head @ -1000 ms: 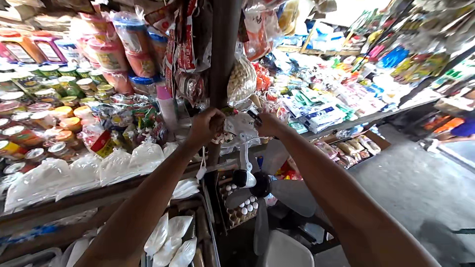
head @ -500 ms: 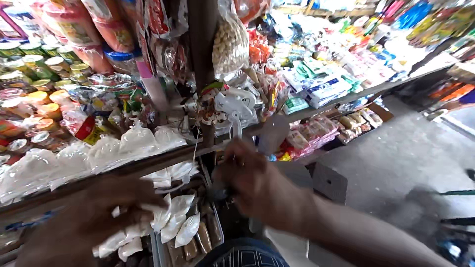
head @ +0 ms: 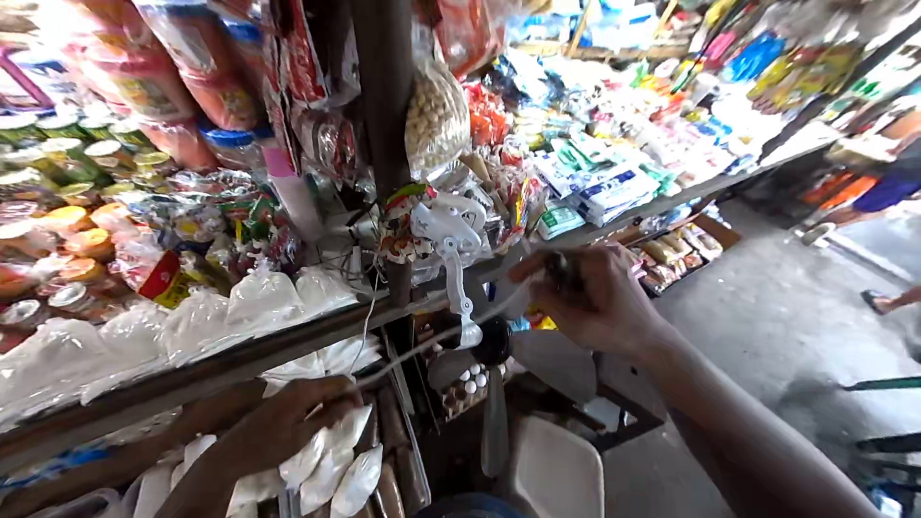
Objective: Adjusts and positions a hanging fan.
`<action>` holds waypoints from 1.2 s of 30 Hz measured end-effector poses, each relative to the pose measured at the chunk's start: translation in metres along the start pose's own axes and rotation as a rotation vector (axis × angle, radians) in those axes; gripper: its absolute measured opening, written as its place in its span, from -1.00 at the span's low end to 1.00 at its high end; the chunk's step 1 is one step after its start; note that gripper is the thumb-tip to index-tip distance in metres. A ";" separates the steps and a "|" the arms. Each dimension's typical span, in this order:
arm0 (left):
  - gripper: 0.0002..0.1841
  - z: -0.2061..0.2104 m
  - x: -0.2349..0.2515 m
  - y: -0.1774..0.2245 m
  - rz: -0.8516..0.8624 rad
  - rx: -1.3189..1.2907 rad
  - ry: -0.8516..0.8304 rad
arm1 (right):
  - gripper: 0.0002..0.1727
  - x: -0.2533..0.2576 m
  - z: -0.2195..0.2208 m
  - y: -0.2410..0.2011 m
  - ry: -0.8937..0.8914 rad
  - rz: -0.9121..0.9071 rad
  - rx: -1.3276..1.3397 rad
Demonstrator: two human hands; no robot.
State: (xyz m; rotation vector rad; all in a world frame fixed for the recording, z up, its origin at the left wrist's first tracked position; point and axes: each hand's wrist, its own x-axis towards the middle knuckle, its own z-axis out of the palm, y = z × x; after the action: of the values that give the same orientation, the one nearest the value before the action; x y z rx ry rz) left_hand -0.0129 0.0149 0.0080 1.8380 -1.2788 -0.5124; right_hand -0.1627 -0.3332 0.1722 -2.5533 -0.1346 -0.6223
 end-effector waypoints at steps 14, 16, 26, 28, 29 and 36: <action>-0.82 -0.116 0.168 0.030 0.047 0.571 0.738 | -0.63 0.132 0.033 0.161 -0.320 0.441 -0.194; -0.86 -0.112 0.174 0.029 -0.071 0.556 0.698 | -0.59 0.135 0.045 0.182 -0.361 0.480 -0.123; -0.83 -0.086 0.180 0.003 -0.228 0.449 0.696 | -0.82 0.129 0.130 0.240 -0.392 0.615 0.466; -0.83 -0.080 0.184 0.003 -0.142 0.449 0.711 | -0.81 0.125 0.153 0.243 -0.360 0.613 0.624; -0.84 -0.078 0.187 0.005 -0.089 0.461 0.731 | -0.83 0.122 0.164 0.243 -0.319 0.612 0.721; -0.89 -0.094 0.201 -0.001 -0.491 0.463 0.632 | -0.92 0.118 0.196 0.236 -0.067 0.693 1.092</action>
State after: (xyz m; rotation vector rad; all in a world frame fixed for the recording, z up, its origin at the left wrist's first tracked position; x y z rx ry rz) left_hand 0.1353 -0.1309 0.0853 2.4485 -0.5336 0.1501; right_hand 0.0710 -0.4435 -0.0317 -1.4060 0.3044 -0.1015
